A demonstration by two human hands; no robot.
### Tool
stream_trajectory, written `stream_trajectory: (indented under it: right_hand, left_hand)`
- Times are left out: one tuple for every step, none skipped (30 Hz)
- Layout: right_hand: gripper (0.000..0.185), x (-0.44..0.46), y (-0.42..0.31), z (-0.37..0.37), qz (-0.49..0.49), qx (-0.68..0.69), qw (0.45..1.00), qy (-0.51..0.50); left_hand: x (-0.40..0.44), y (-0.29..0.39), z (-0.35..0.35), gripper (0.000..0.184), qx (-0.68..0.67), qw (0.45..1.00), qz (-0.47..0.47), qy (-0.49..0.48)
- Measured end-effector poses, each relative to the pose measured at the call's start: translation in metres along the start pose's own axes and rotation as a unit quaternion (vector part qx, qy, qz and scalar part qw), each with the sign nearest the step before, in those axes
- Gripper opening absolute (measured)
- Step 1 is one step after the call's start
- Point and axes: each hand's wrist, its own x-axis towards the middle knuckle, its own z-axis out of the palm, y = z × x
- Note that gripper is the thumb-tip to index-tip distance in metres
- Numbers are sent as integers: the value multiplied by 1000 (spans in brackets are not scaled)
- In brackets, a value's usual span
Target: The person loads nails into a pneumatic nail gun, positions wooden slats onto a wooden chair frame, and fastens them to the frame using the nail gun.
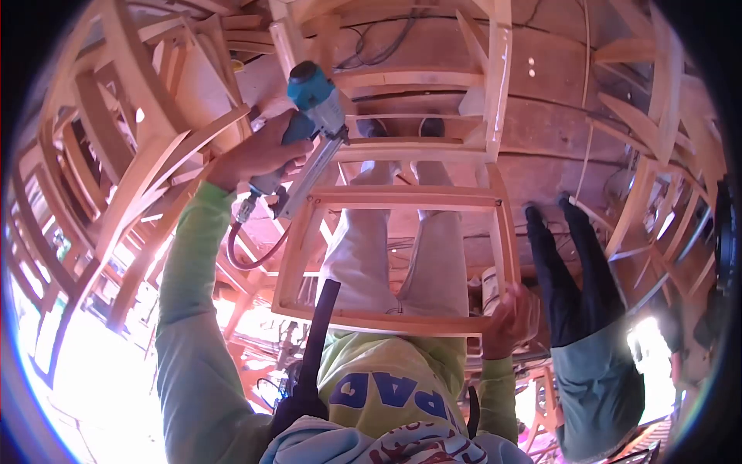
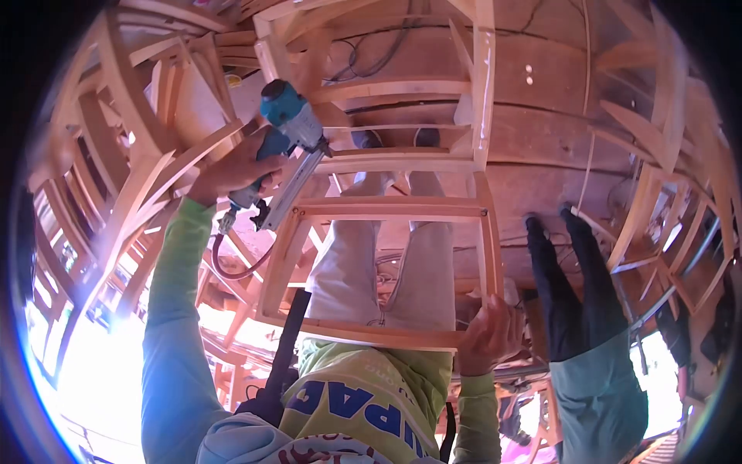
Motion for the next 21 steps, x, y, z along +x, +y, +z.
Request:
stream_trajectory:
  right_hand:
    - [25, 2, -2, -4, -25, -7, 1000, -12]
    - [25, 2, -2, -6, -43, 1, 999, -16]
    - [25, 0, 1, -5, -61, 8, 998, -20]
    - [25, 0, 2, -6, -77, 15, 997, -23]
    - [21, 0, -2, -6, -82, 9, 996, -24]
    - [19, -2, -4, -9, -80, 26, 996, -21]
    - [17, -3, -6, -11, -79, 42, 996, -17]
    - [16, -3, -6, -10, -79, 57, 995, -12]
    - [14, -7, -2, -7, -85, 57, 995, 3]
    - [13, -11, 4, -2, -89, 55, 994, 15]
    - [12, -13, 7, -2, -93, 56, 994, 30]
    - [11, -9, 4, -3, -98, 61, 993, 37]
    - [11, -8, 0, -4, -102, 69, 991, 41]
    - [11, -10, -3, -6, -107, 80, 990, 42]
    - [10, -14, -3, -5, -104, 92, 990, 30]
    - [11, -15, 0, 0, -102, 106, 989, 21]
    - [12, -17, 2, 4, -100, 118, 988, 11]
    - [12, -18, -1, 6, -108, 104, 989, 9]
    - [13, -17, -4, 6, -116, 86, 989, 5]
    - [13, -15, -7, 6, -127, 69, 990, 1]
    - [14, -14, -9, 7, -132, 55, 990, -5]
  left_hand:
    - [-16, -9, 2, 47, -3, 1000, 13, 20]
    - [-32, -19, 6, 54, 18, 998, 12, 52]
    - [-48, -28, 10, 62, 39, 996, 10, 85]
    - [-63, -35, 15, 69, 59, 992, 8, 115]
    - [-78, -40, 18, 70, 71, 989, 13, 129]
    - [-95, -45, 26, 71, 79, 985, 18, 155]
    - [-111, -50, 34, 71, 87, 979, 26, 182]
    - [-123, -56, 38, 71, 96, 973, 34, 208]
    - [-131, -75, 39, 71, 91, 968, 59, 226]
    - [-142, -89, 42, 71, 32, 974, 38, 220]
    - [-153, -98, 49, 69, 2, 972, 20, 236]
    - [-162, -103, 52, 68, -25, 967, 3, 252]
    - [-168, -114, 55, 67, -26, 963, 3, 270]
    - [-173, -131, 58, 67, -29, 957, -1, 289]
    - [-180, -141, 60, 67, -29, 950, -5, 311]
    - [-185, -151, 60, 64, -42, 946, -4, 322]
    - [-189, -160, 62, 61, -56, 942, -4, 331]
    - [-194, -167, 67, 58, -73, 939, -5, 337]
    - [-197, -171, 71, 44, -91, 929, -1, 359]
    - [-201, -180, 74, 41, -103, 923, 3, 370]
    - [-204, -190, 75, 38, -114, 917, 9, 383]
